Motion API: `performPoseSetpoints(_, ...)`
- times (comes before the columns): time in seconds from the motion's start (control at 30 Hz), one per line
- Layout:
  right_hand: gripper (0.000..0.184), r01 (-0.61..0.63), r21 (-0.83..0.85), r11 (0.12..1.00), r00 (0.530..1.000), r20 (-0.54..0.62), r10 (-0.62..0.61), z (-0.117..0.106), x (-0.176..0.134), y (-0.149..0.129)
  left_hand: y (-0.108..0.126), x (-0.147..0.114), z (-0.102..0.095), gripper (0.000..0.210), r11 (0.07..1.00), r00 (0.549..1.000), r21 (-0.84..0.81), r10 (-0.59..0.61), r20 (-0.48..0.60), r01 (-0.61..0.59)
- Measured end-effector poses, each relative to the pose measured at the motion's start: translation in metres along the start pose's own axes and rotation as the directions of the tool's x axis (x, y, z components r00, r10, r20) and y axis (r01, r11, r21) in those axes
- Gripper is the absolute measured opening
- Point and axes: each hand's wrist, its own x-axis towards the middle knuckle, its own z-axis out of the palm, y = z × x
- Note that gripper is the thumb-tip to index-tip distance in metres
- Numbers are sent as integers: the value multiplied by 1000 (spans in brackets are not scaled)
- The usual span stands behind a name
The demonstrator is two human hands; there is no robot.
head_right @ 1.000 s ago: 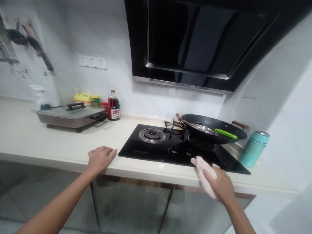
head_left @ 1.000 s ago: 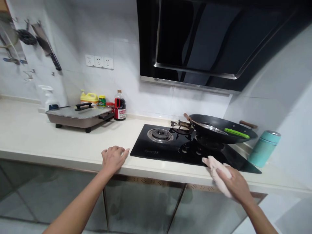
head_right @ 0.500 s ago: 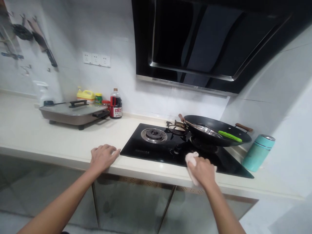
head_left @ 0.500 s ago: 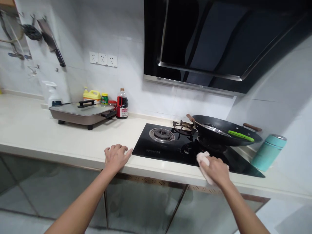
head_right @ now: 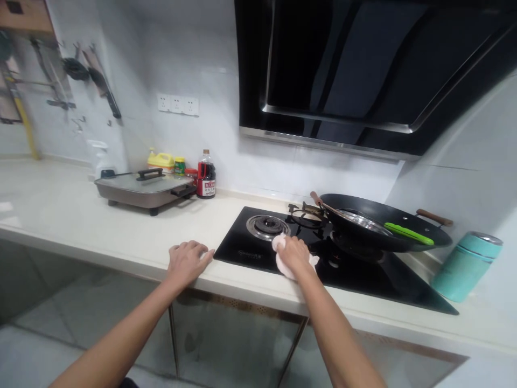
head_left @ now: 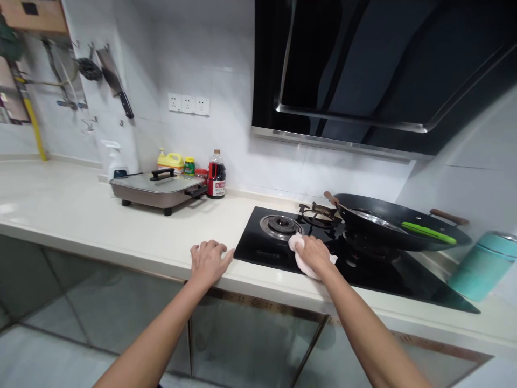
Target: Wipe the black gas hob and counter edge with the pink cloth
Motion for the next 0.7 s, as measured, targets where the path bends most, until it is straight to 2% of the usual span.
performPoseSetpoints(0.13, 53, -115, 30, 993, 993, -22, 115, 3, 18, -15, 1, -1, -1, 42, 1000, 1000, -22, -4, -4, 4)
performPoseSetpoints(0.23, 52, -91, 58, 994, 996, -13, 92, 6, 14, -35, 4, -1, -4, 41, 998, 1000, -60, -18, -10, 17)
performPoseSetpoints(0.37, 47, 70, 111, 991, 998, -5, -70, 9, -10, -80, 6, 1, -9, 43, 984, 999, -175, -44, -9, 42)
performPoseSetpoints(0.47, 42, 216, 155, 964, 976, -16, -216, 12, -37, -124, 5, 4, -11, 43, 969, 995, -226, -92, 24, 95)
performPoseSetpoints(0.53, 38, 375, 196, 906, 927, -63, -370, 17, -56, -149, 2, 6, -11, 44, 961, 991, -243, -129, 36, 134)
performPoseSetpoints(0.63, 35, 587, 234, 775, 810, -160, -564, 25, -76, -167, -3, 8, -11, 51, 949, 985, -264, -163, 54, 171)
performPoseSetpoints(0.7, 32, 596, 243, 766, 803, -161, -574, 26, -80, -160, -6, 9, -11, 53, 952, 984, -250, -165, 66, 176)
